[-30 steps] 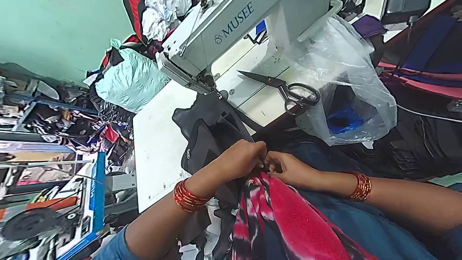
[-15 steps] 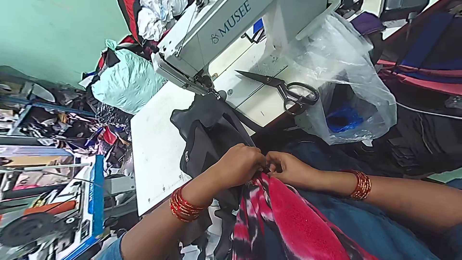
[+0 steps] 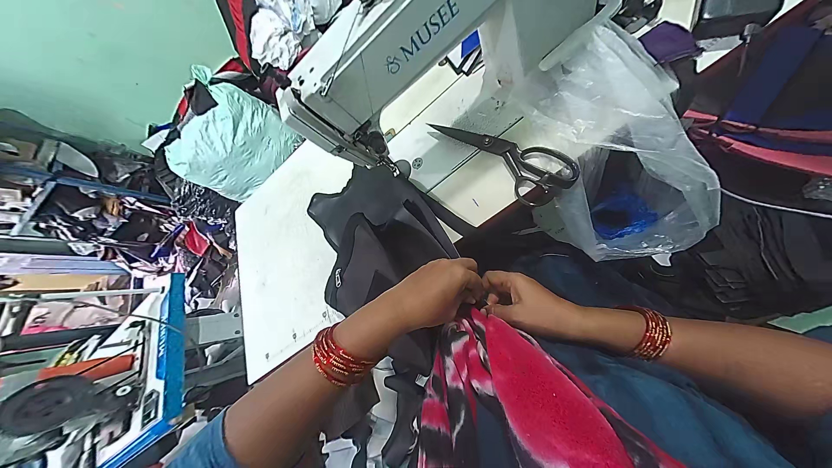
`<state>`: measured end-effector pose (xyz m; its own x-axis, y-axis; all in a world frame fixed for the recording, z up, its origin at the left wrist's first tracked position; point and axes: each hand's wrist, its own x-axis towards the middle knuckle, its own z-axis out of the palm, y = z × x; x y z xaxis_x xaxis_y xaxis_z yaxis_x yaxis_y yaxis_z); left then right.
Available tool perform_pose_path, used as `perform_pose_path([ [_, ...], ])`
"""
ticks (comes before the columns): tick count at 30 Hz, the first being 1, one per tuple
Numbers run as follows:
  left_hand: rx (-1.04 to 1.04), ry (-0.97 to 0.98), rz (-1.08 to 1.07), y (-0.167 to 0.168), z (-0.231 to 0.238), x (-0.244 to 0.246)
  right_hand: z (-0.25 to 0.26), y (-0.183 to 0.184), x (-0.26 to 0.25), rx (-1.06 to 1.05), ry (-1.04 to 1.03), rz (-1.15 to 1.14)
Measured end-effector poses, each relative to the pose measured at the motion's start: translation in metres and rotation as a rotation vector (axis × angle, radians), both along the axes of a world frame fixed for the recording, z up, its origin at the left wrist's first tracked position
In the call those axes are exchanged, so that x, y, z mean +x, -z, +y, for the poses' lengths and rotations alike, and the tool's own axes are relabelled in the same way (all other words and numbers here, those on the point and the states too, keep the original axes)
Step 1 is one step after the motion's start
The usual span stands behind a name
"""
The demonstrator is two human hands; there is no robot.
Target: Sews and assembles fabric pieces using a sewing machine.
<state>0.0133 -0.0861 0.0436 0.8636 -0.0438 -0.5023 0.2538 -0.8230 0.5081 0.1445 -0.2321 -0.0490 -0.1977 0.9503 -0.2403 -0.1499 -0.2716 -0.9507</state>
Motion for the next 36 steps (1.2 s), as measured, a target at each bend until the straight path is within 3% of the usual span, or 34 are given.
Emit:
perform_pose_path([
  [24, -0.024, -0.105, -0.003, 0.0079, 0.008, 0.0042, 0.001, 0.001, 0.0002, -0.023, 0.004, -0.004],
  [36, 0.026, 0.031, 0.012, 0.009, 0.0075, 0.0061, -0.002, -0.0012, 0.0, -0.045, 0.014, -0.035],
])
